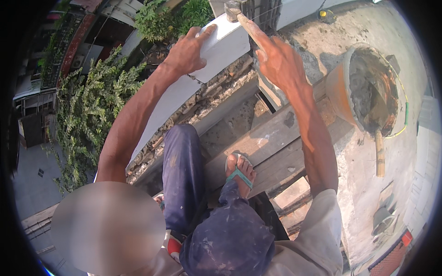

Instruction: The person measures a section of a rooftop ledge using a tape measure. They then apply mortar to the back of a white rectangular tile using a trowel and place it onto the ledge. The person uses a hammer to tap the tile into position and adjusts a guide string. They repeat the process with a smaller tile, applying mortar and securing it with the hammer.

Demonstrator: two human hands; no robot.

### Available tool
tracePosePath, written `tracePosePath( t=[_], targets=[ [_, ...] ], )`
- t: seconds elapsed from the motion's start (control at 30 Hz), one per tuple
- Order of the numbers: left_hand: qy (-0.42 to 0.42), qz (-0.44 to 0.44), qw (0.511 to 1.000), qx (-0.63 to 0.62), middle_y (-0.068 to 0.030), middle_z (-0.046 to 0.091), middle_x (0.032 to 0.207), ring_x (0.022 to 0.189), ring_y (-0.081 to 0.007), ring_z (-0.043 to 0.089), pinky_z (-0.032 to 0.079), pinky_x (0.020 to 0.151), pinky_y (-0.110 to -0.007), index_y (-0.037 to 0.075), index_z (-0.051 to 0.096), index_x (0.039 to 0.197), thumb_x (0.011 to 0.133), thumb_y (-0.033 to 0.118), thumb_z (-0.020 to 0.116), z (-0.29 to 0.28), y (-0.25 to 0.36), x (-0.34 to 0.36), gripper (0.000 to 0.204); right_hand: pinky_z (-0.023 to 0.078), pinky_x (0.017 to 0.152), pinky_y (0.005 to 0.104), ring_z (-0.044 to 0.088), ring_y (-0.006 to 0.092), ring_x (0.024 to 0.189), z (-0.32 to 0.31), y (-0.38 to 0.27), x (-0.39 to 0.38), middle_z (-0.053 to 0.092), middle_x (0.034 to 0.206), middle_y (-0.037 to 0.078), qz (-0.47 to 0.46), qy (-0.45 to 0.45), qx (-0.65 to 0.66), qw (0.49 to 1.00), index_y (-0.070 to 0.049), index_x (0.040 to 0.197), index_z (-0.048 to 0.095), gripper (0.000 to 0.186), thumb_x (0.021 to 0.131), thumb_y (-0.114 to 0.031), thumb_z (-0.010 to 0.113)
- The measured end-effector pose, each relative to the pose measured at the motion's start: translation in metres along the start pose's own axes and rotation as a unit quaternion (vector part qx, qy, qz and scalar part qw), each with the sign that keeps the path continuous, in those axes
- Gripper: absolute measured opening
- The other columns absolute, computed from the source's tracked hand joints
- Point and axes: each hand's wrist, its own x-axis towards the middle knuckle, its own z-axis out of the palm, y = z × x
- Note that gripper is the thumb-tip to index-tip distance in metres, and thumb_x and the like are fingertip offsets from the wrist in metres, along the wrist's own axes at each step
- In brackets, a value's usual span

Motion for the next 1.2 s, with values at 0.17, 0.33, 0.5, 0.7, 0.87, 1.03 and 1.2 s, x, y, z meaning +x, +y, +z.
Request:
tracePosePath(
  t=[0.17,0.33,0.5,0.7,0.87,1.03,1.2],
  targets=[
    [-0.006,-0.004,1.0,0.002,-0.0189,0.048,0.15,0.121,-0.0474,0.064,0.062,0.097,-0.055,0.031,0.036,0.166,0.075,0.013,0.087,-0.002,0.001,0.0,0.105,0.058,0.1,0.0465,0.07,0.0415,0.12,0.001,0.004,0.0,0.071,0.133,0.022,-0.028,0.014,0.0,1.0,-0.01,0.143,0.066,0.05,0.094,-0.011,0.075],
    [0.009,0.001,1.0,-0.004,-0.0174,0.049,0.149,0.121,-0.0468,0.064,0.061,0.098,-0.058,0.031,0.039,0.165,0.075,0.013,0.086,0.001,-0.003,-0.001,0.104,0.057,0.099,0.0483,0.07,0.0413,0.118,0.006,0.008,-0.003,0.071,0.129,0.021,-0.05,0.034,0.013,0.998,-0.013,0.144,0.065,0.05,0.095,-0.013,0.074],
    [-0.024,-0.013,1.0,-0.003,-0.02,0.044,0.159,0.127,-0.0475,0.062,0.057,0.109,-0.051,0.032,0.037,0.167,0.076,0.01,0.081,-0.006,0.003,-0.001,0.104,0.059,0.093,0.0517,0.072,0.044,0.108,0.014,0.015,-0.007,0.073,0.12,0.021,-0.052,0.042,0.02,0.998,-0.023,0.15,0.061,0.055,0.096,-0.016,0.073],
    [-0.026,-0.015,1.0,-0.005,-0.0203,0.044,0.159,0.129,-0.049,0.061,0.056,0.11,-0.052,0.032,0.036,0.167,0.076,0.01,0.082,-0.007,0.001,-0.003,0.104,0.058,0.098,0.046,0.072,0.0379,0.118,0.018,-0.004,-0.028,0.073,0.132,0.02,-0.008,0.1,0.185,0.978,-0.007,0.15,0.059,0.055,0.097,-0.011,0.072],
    [-0.022,-0.01,1.0,-0.021,-0.0235,0.045,0.158,0.13,-0.0512,0.06,0.055,0.109,-0.053,0.03,0.035,0.167,0.075,0.01,0.082,-0.007,0.002,-0.002,0.106,0.046,0.045,0.0271,0.055,0.01,0.05,0.035,-0.012,-0.06,0.066,0.09,0.008,0.257,0.086,0.502,0.821,-0.004,0.161,0.042,0.069,0.098,-0.011,0.071],
    [-0.017,0.001,1.0,-0.015,-0.0251,0.045,0.158,0.13,-0.0505,0.061,0.054,0.11,-0.053,0.028,0.035,0.167,0.073,0.01,0.082,-0.008,0.002,-0.002,0.106,0.047,0.044,0.0311,0.058,0.0131,0.052,0.051,0.031,-0.055,0.064,0.081,0.006,0.38,0.019,0.569,0.729,-0.006,0.155,0.05,0.065,0.095,-0.007,0.074],
    [-0.017,0.006,1.0,-0.015,-0.0258,0.045,0.158,0.128,-0.0511,0.061,0.054,0.111,-0.051,0.028,0.035,0.167,0.073,0.012,0.083,-0.007,-0.001,-0.001,0.107,0.046,0.042,0.0331,0.058,0.0157,0.05,0.072,0.051,-0.043,0.063,0.076,0.005,0.404,-0.018,0.576,0.71,-0.008,0.15,0.056,0.061,0.093,-0.007,0.076]
  ],
)
